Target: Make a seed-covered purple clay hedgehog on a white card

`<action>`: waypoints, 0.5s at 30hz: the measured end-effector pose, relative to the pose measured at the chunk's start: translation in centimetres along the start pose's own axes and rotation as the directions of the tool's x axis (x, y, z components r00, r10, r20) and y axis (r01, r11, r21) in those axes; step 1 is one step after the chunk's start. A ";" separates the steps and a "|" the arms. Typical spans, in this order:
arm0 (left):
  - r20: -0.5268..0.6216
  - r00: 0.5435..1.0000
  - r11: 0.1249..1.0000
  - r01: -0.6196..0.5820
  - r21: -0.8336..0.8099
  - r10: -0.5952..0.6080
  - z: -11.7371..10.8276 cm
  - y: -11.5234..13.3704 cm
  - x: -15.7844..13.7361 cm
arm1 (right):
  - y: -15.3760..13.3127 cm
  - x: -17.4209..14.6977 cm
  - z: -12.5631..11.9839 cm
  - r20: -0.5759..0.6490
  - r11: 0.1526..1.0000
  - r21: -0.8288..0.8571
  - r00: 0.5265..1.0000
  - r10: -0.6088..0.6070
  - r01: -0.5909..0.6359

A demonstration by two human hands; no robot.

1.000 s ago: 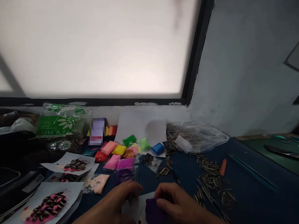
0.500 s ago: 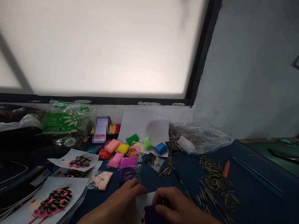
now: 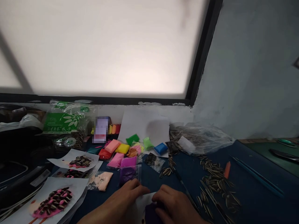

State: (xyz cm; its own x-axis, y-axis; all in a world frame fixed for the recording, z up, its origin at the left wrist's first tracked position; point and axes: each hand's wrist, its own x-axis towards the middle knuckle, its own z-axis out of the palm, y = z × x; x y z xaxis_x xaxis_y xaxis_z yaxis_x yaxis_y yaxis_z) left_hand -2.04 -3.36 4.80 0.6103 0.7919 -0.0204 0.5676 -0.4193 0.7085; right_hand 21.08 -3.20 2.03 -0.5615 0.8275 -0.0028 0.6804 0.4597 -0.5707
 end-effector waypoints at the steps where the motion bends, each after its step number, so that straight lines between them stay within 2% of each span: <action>1: 0.008 1.000 1.000 0.002 0.010 -0.002 0.0 0.0 -0.1 | 0.1 0.0 0.2 -0.009 1.000 -0.016 1.000 -0.008 0.008; 4: 0.038 0.999 0.999 0.012 0.048 -0.014 -0.1 0.1 -0.2 | 0.4 -0.1 0.9 -0.052 0.997 -0.061 0.997 -0.048 0.045; 8: 0.055 0.998 0.996 0.009 0.092 -0.014 0.0 0.0 0.0 | 0.9 -0.3 1.6 -0.155 0.982 -0.080 0.971 -0.181 0.170; 10: 0.065 0.998 0.992 -0.004 0.124 -0.004 0.1 -0.1 0.2 | 1.3 -0.6 1.9 -0.216 0.967 -0.126 0.946 -0.243 0.220; 13: 0.090 0.996 0.989 -0.003 0.149 -0.011 0.0 -0.3 0.3 | 1.6 -0.9 2.2 -0.312 0.930 -0.290 0.897 -0.314 0.225; 15: 0.111 0.994 0.990 -0.005 0.138 -0.010 -0.2 -0.3 0.4 | 1.7 -0.9 2.8 -0.383 0.893 -0.383 0.839 -0.386 0.236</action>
State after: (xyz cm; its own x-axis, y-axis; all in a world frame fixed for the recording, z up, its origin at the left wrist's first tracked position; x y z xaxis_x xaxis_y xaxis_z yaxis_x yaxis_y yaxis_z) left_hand -2.08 -2.88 4.74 0.6620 0.7420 -0.1059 0.6355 -0.4807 0.6042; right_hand 21.46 -4.05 -1.26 -0.5536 0.6402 0.5325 0.6555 0.7295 -0.1955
